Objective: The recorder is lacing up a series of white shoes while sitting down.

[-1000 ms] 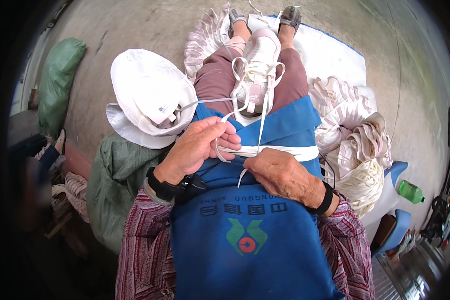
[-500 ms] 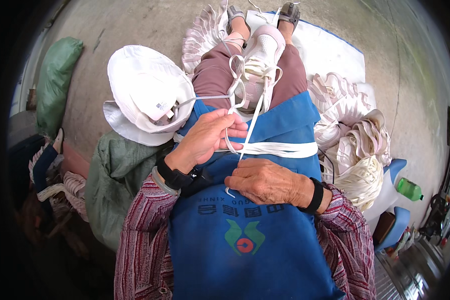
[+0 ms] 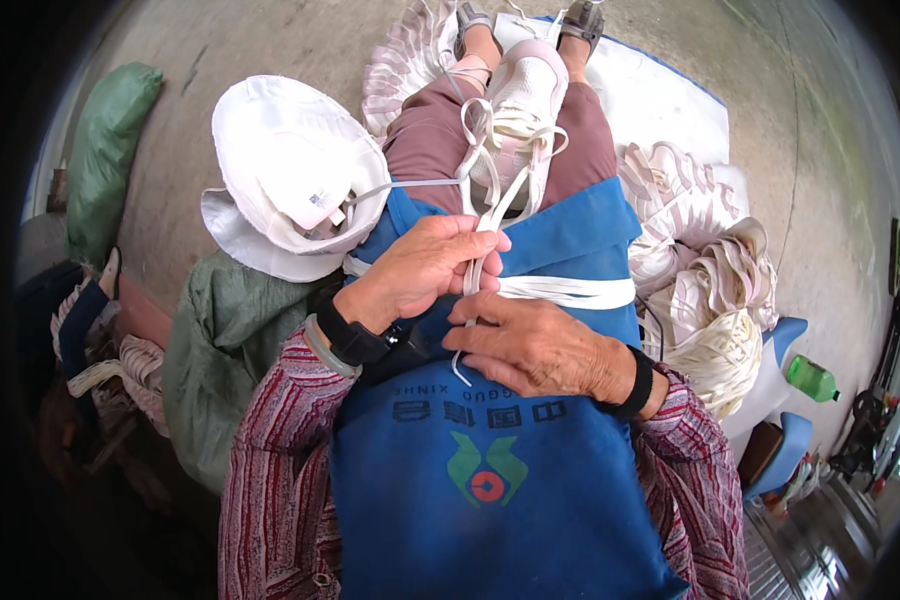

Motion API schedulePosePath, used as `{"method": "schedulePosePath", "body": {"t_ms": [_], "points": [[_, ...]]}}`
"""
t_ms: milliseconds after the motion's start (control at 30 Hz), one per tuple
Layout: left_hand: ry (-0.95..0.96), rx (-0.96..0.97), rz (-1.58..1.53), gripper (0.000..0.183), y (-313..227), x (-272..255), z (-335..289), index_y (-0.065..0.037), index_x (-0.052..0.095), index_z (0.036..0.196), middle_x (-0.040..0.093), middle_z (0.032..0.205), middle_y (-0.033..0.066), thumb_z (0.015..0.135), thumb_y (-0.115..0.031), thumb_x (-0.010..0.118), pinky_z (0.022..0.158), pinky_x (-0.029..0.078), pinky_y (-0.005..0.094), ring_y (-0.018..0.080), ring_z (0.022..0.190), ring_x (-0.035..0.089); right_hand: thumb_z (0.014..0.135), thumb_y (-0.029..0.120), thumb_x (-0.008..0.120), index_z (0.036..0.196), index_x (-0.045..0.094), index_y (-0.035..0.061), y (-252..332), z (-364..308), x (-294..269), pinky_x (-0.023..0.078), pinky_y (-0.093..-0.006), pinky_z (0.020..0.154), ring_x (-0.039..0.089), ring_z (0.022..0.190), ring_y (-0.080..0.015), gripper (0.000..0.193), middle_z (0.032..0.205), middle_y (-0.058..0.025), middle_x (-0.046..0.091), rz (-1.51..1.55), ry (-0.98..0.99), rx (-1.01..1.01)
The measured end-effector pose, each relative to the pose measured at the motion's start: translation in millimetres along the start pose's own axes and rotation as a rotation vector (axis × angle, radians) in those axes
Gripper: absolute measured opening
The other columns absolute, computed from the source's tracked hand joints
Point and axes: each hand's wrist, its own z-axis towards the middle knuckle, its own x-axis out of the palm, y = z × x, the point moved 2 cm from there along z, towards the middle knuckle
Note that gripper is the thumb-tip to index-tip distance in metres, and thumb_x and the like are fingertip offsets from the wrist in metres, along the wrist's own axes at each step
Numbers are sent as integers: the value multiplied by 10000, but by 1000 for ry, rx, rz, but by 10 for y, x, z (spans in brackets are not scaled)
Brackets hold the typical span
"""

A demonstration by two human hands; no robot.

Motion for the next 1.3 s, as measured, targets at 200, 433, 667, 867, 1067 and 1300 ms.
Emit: {"method": "schedulePosePath", "body": {"t_ms": [200, 433, 667, 867, 1067, 1300], "points": [[-120, 85, 47, 314, -142, -81, -21, 12, 573, 1085, 590, 865, 55, 921, -255, 595, 702, 571, 322, 152, 748, 633, 804, 35, 612, 982, 533, 14, -521, -10, -384, 493, -426, 627, 590, 756, -370, 196, 890, -170, 533, -281, -468, 364], [-121, 62, 119, 308, -33, -64, -26, 38, 592, 998, 617, 802, 91, 926, -261, 581, 629, 582, 303, 163, 674, 646, 770, 69, 655, 936, 482, 14, -1050, 174, -497, 456, -421, 646, 564, 753, -348, 246, 849, -173, 529, -469, -595, 460], [-101, 60, 68, 327, 1, -106, -73, 36, 593, 1015, 621, 798, 90, 956, -278, 521, 619, 581, 303, 173, 674, 654, 778, 69, 651, 873, 506, -4, -1309, 172, -653, 463, -396, 638, 576, 703, -328, 187, 783, -173, 563, -443, -676, 439], [11, 42, 11, 306, 53, -41, -95, 36, 584, 1000, 603, 771, 68, 965, -256, 499, 610, 579, 315, 164, 643, 641, 799, 78, 615, 886, 494, -33, -1279, 240, -672, 468, -456, 674, 593, 751, -403, 185, 830, -240, 582, -385, -644, 489], [-31, 114, 8, 297, -43, -22, -145, 19, 586, 961, 530, 690, 9, 966, -264, 496, 460, 502, 229, 88, 486, 530, 804, 80, 609, 880, 496, -33, -1282, 240, -668, 468, -452, 682, 592, 758, -406, 176, 827, -239, 582, -374, -627, 506], [-49, 65, 384, 304, 12, 92, -247, -5, 612, 943, 410, 615, -58, 966, -289, 504, 386, 227, 162, 1, 487, 306, 798, 71, 595, 870, 494, -39, -1319, 205, -672, 466, -455, 692, 588, 768, -416, 166, 818, -241, 582, -360, -636, 498]]}}
